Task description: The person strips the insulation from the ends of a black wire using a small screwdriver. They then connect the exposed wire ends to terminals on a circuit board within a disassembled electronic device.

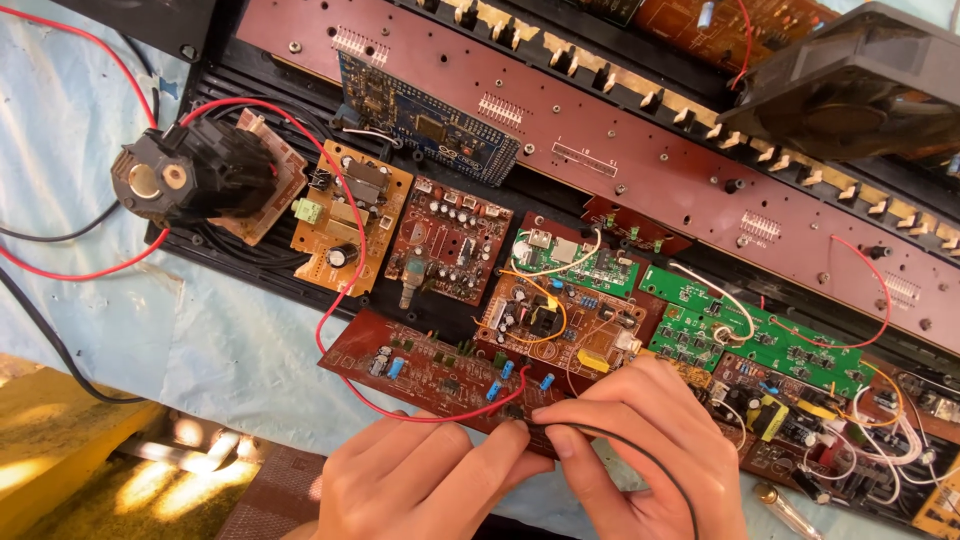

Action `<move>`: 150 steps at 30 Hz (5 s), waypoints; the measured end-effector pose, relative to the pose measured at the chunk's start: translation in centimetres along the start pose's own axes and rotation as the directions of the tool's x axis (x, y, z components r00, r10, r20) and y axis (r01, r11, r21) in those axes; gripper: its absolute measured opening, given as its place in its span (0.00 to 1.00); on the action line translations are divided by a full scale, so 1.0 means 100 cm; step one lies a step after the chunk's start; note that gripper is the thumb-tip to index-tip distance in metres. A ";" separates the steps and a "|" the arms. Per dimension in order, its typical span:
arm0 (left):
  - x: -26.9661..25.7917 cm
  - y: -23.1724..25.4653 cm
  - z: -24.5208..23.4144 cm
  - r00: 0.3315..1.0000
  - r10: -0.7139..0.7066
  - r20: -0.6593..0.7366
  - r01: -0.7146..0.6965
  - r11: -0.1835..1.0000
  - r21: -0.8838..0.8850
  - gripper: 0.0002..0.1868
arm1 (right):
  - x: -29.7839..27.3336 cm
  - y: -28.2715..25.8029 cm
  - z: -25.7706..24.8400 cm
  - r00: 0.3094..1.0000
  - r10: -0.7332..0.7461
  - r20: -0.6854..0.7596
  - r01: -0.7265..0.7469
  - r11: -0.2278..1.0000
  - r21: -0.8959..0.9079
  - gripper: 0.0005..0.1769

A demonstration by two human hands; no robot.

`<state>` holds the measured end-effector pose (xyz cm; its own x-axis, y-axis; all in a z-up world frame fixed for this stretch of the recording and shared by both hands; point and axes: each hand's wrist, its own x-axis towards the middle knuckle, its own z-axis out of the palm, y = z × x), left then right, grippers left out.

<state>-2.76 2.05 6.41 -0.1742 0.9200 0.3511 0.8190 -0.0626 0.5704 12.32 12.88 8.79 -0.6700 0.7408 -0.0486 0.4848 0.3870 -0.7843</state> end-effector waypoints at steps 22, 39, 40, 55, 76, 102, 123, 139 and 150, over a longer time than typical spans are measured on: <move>0.003 -0.001 -0.013 0.975 0.036 0.218 -0.066 0.989 0.135 0.14 | 0.001 -0.005 0.004 0.999 0.034 -0.012 -0.034 0.998 0.050 0.04; 0.000 -0.006 -0.012 0.983 0.127 0.134 -0.139 0.987 0.082 0.17 | -0.004 0.007 0.006 1.000 -0.002 -0.012 0.003 0.998 0.069 0.04; 0.000 -0.007 -0.011 0.983 0.127 0.133 -0.138 0.987 0.082 0.17 | -0.003 0.006 0.006 1.000 -0.004 -0.012 0.004 0.998 0.068 0.04; -0.008 -0.007 -0.015 0.996 0.067 0.060 -0.067 0.998 0.002 0.10 | -0.010 0.009 0.013 0.978 -0.160 -0.136 0.170 0.983 0.069 0.06; -0.004 -0.001 -0.018 0.998 -0.003 -0.058 0.003 1.000 -0.001 0.10 | -0.014 -0.003 0.009 0.988 -0.133 -0.083 0.143 0.981 0.131 0.04; 0.000 0.001 -0.017 0.996 -0.004 0.092 0.016 0.992 -0.126 0.16 | -0.012 0.005 0.003 0.994 0.113 0.000 -0.107 0.936 0.336 0.10; 0.010 0.010 -0.033 0.989 0.144 0.029 -0.147 0.974 0.174 0.14 | -0.022 0.005 0.000 0.981 0.195 -0.007 -0.175 0.892 0.417 0.09; 0.060 -0.006 -0.032 0.935 0.194 0.298 -0.185 0.981 -0.058 0.10 | -0.017 0.008 -0.009 0.977 0.214 0.014 -0.209 0.932 0.295 0.08; 0.055 -0.018 -0.021 0.938 0.259 0.230 -0.248 0.966 -0.076 0.03 | -0.010 0.006 -0.015 0.991 0.126 0.048 -0.125 0.992 -0.033 0.12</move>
<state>-6.32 6.46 8.85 0.1743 0.9360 0.3057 0.7928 -0.3175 0.5203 14.16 13.17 9.24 -0.6296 0.7565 -0.1768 0.5829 0.3095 -0.7513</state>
